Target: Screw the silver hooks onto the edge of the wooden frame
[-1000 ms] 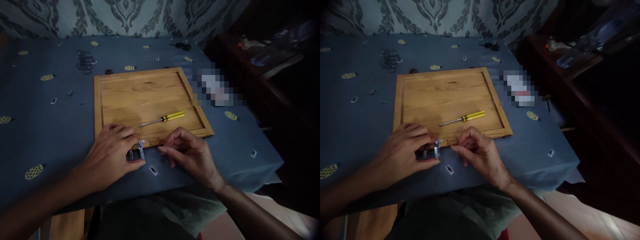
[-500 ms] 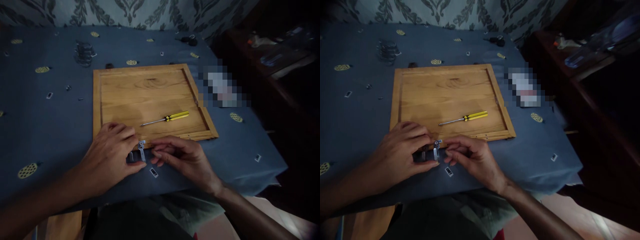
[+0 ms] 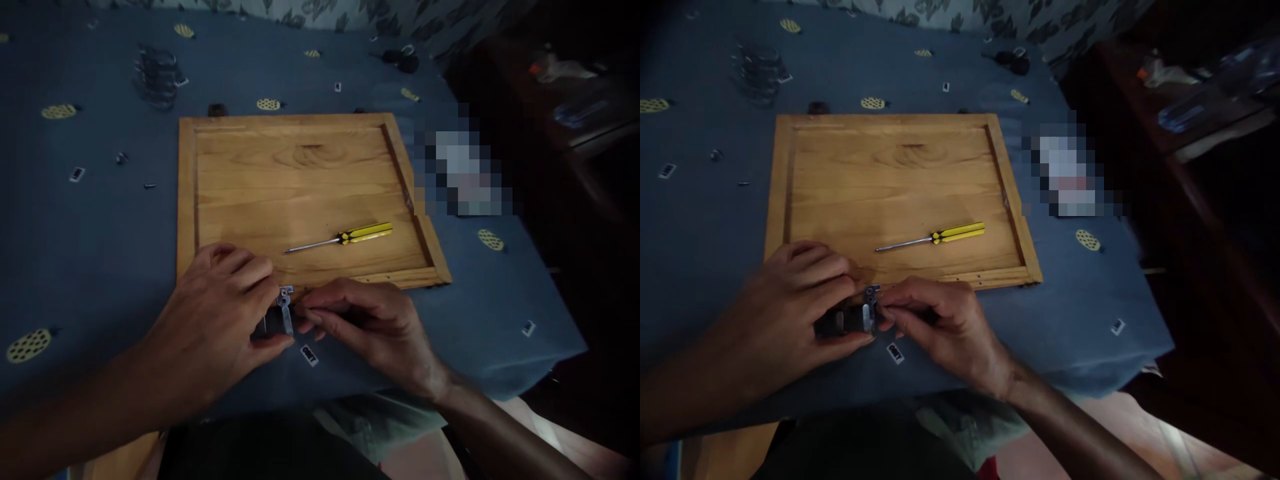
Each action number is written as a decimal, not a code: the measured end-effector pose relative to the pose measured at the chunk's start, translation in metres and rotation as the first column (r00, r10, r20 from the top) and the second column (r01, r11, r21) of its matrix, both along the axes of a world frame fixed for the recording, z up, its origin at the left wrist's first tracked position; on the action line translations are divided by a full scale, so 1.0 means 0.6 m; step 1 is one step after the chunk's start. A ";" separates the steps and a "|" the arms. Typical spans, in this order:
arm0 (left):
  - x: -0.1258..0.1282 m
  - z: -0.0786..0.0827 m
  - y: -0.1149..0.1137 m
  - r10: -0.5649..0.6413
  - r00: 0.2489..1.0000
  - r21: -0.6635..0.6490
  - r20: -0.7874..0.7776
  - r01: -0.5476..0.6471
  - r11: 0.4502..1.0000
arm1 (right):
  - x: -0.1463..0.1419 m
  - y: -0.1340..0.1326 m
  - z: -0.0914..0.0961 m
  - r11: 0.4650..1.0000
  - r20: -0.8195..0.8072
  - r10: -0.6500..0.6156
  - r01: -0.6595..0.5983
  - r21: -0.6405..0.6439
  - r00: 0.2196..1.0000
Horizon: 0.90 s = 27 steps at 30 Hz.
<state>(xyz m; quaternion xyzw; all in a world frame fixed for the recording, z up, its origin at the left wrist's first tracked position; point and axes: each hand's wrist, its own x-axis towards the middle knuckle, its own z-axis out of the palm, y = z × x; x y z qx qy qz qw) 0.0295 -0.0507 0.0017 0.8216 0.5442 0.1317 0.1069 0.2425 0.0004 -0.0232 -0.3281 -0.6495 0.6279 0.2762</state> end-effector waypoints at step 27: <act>0.002 -0.003 0.001 0.012 1.000 -0.036 0.026 -0.011 0.999 | -0.007 0.013 0.013 0.958 0.221 0.076 -0.132 0.254 0.972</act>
